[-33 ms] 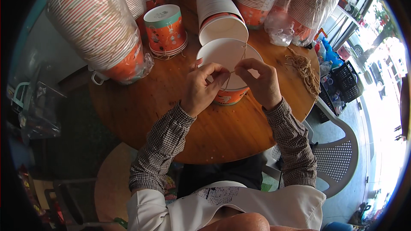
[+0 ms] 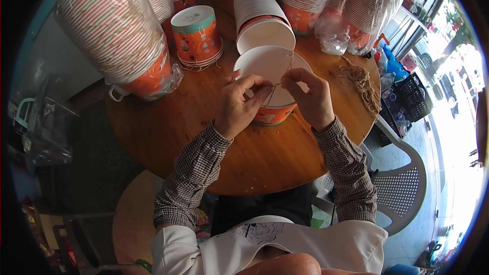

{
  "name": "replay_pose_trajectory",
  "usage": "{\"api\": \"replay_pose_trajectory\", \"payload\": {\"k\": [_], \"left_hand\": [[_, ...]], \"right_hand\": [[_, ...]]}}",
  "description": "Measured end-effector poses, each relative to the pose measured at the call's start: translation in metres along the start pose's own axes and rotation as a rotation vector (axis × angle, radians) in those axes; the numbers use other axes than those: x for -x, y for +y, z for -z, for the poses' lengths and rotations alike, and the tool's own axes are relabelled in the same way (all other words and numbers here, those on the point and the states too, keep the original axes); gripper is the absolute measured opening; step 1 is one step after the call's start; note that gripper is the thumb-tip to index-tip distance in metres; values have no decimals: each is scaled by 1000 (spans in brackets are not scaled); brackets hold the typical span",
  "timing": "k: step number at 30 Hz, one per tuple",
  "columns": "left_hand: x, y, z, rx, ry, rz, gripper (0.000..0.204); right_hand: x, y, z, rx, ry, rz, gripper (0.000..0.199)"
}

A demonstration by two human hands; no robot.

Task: Attaching string handles to small paper or plastic buckets.

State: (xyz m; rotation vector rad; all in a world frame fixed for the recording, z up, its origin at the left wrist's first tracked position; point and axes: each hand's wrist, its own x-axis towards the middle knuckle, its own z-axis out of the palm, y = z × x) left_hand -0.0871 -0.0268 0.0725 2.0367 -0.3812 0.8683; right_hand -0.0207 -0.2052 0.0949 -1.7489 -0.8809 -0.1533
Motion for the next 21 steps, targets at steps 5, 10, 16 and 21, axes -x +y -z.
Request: {"api": "replay_pose_trajectory", "payload": {"k": [5,10,16,21], "left_hand": [[2,5,6,464,30,274,12],[3,11,11,681,79,386,14],[2,17,8,819,81,397,17],[3,14,3,820,20,318,20]], "right_hand": [[0,4,2,-15,90,-39,10],[1,-10,3,70,115,126,8],[-3,-27,-1,125,23,264,10],[-10,-25,-9,78,13,309,11]]}}
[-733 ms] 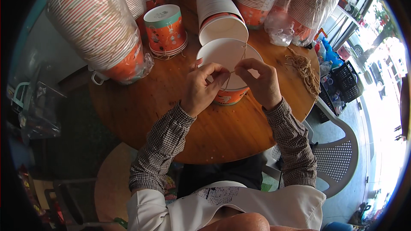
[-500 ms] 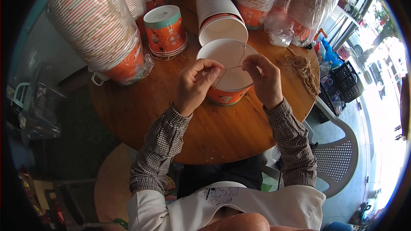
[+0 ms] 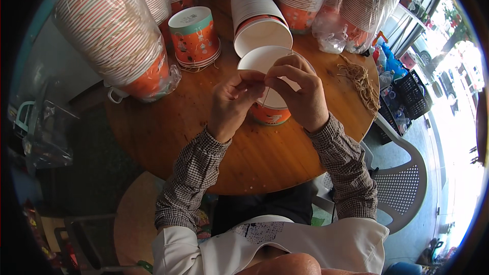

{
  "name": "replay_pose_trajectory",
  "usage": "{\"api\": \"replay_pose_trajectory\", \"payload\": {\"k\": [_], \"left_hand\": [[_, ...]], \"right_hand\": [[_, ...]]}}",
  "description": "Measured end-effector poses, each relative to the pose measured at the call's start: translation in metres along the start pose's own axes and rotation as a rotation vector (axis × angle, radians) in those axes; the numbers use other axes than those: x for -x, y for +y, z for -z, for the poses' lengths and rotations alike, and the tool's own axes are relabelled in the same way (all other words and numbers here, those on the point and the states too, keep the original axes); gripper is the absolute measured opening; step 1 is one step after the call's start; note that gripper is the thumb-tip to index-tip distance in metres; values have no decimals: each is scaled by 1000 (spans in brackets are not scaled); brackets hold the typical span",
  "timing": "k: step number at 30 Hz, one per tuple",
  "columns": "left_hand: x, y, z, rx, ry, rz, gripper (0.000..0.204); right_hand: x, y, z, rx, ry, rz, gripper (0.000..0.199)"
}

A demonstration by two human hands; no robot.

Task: Attaching string handles to small paper or plastic buckets.

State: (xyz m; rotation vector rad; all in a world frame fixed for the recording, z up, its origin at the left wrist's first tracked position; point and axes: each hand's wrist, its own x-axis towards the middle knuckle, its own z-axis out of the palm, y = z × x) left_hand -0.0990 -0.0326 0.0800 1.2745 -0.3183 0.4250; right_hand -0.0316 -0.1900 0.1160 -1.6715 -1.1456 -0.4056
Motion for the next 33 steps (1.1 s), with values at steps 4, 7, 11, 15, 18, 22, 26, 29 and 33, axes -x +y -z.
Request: {"api": "replay_pose_trajectory", "payload": {"k": [4,7,11,15,18,22,26,29,33], "left_hand": [[0,0,-7,-57,38,19,26],[0,-1,-9,-85,37,-3,30],[-1,-1,-5,-47,80,14,26],[-1,2,2,-20,134,63,21],[-6,2,5,203,150,46,17],[-2,7,-4,142,103,60,18],[1,9,-13,-211,-15,-3,25],[2,4,-14,-281,-57,-75,29],[2,9,-11,-144,30,-10,30]], "right_hand": [[0,2,-3,-37,21,-81,11],[3,3,-5,-86,9,-142,10],[5,8,-2,-298,1,-253,10],[7,10,1,-281,46,-184,10],[10,2,3,-186,-13,-208,9],[10,4,2,-209,-7,-133,10],[7,5,-1,-219,6,-159,10],[6,7,0,-197,5,-176,10],[9,7,1,-207,-3,-223,12]]}}
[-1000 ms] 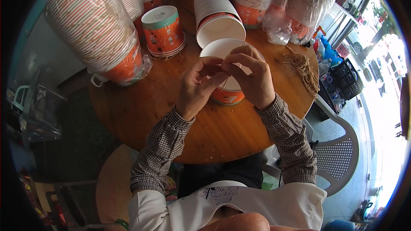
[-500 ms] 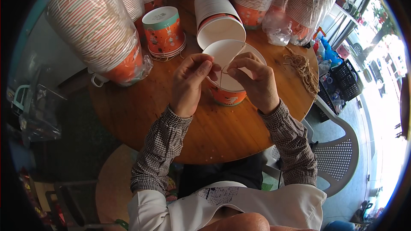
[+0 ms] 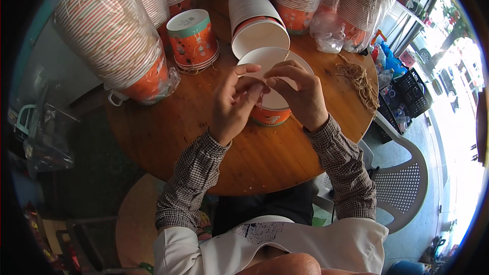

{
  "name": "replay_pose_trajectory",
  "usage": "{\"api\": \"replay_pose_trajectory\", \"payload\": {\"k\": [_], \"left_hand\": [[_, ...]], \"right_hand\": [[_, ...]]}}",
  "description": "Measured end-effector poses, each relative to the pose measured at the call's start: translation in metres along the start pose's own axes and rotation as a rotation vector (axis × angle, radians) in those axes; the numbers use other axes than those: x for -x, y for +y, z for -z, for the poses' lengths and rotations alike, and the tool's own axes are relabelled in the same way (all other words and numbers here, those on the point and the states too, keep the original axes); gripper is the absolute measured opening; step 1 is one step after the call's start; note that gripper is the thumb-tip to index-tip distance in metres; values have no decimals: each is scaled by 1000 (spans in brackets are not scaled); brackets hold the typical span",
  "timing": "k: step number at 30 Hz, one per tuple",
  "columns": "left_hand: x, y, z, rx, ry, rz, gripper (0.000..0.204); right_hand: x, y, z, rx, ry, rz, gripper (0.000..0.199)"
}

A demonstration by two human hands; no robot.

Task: Attaching string handles to small paper or plastic buckets.

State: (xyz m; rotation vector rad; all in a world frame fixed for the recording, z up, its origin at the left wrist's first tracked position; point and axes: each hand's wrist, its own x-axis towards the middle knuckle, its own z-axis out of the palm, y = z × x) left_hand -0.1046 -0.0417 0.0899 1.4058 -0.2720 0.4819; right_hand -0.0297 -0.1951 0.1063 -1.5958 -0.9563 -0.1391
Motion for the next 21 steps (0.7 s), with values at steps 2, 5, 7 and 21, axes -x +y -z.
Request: {"api": "replay_pose_trajectory", "payload": {"k": [2,5,7,21], "left_hand": [[-2,-5,4,46,-7,-37,29],[-2,-7,4,41,46,-52,27],[0,-5,5,15,11,-42,26],[3,-11,5,-275,75,-137,15]], "right_hand": [[1,-8,1,-55,-10,-102,13],[5,-3,2,61,-70,10,14],[6,-6,2,41,-58,-25,13],[8,-7,-1,288,17,122,8]]}}
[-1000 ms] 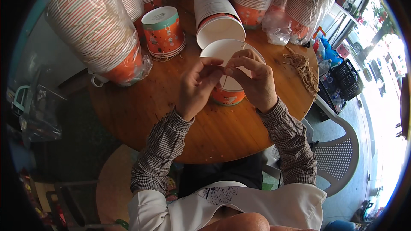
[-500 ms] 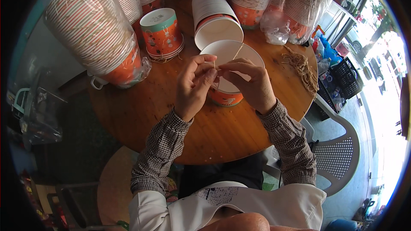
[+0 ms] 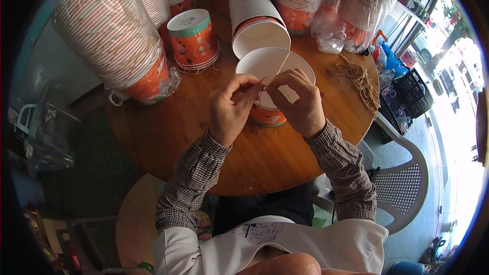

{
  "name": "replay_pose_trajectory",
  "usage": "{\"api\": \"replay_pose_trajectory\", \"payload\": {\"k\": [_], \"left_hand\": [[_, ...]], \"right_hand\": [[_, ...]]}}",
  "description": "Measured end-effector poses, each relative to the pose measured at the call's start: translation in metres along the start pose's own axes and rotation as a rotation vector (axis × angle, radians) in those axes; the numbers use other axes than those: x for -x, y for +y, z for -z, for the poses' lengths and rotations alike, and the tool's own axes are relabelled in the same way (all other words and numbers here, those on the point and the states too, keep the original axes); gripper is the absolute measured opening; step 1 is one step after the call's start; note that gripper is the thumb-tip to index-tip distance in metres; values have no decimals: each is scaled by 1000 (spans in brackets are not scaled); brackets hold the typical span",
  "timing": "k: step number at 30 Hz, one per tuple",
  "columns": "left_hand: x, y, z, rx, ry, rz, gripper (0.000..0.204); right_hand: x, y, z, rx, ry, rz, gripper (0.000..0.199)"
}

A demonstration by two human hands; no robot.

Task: Attaching string handles to small paper or plastic buckets.

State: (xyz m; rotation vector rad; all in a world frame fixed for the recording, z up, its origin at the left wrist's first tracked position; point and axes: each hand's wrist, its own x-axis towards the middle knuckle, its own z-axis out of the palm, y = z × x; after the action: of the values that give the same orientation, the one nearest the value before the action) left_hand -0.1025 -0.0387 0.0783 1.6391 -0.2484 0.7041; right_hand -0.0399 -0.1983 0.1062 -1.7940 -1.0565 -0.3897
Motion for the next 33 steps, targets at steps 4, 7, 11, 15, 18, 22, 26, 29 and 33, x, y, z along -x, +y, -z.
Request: {"api": "replay_pose_trajectory", "payload": {"k": [4,7,11,15,18,22,26,29,33], "left_hand": [[-1,-6,-2,-242,47,-200,12],[-4,-10,-2,-364,31,-313,14],[-5,-4,0,-431,61,-379,12],[-6,2,3,-194,-50,-115,7],[-7,1,8,36,-130,66,9],[-11,8,15,313,-245,261,16],[-12,10,18,370,-194,323,19],[-10,10,18,382,-142,334,20],[-11,9,18,401,-149,367,19]], "right_hand": [[0,-1,-1,21,28,45,9],[0,1,3,58,20,61,9],[-3,-2,4,87,20,81,8],[-4,-1,4,149,27,115,9],[-5,-1,2,161,18,136,9],[-7,-1,2,212,20,234,10],[-6,0,-2,191,27,260,15],[-5,-9,-2,154,30,254,19],[-5,-3,-4,160,49,300,16]]}}
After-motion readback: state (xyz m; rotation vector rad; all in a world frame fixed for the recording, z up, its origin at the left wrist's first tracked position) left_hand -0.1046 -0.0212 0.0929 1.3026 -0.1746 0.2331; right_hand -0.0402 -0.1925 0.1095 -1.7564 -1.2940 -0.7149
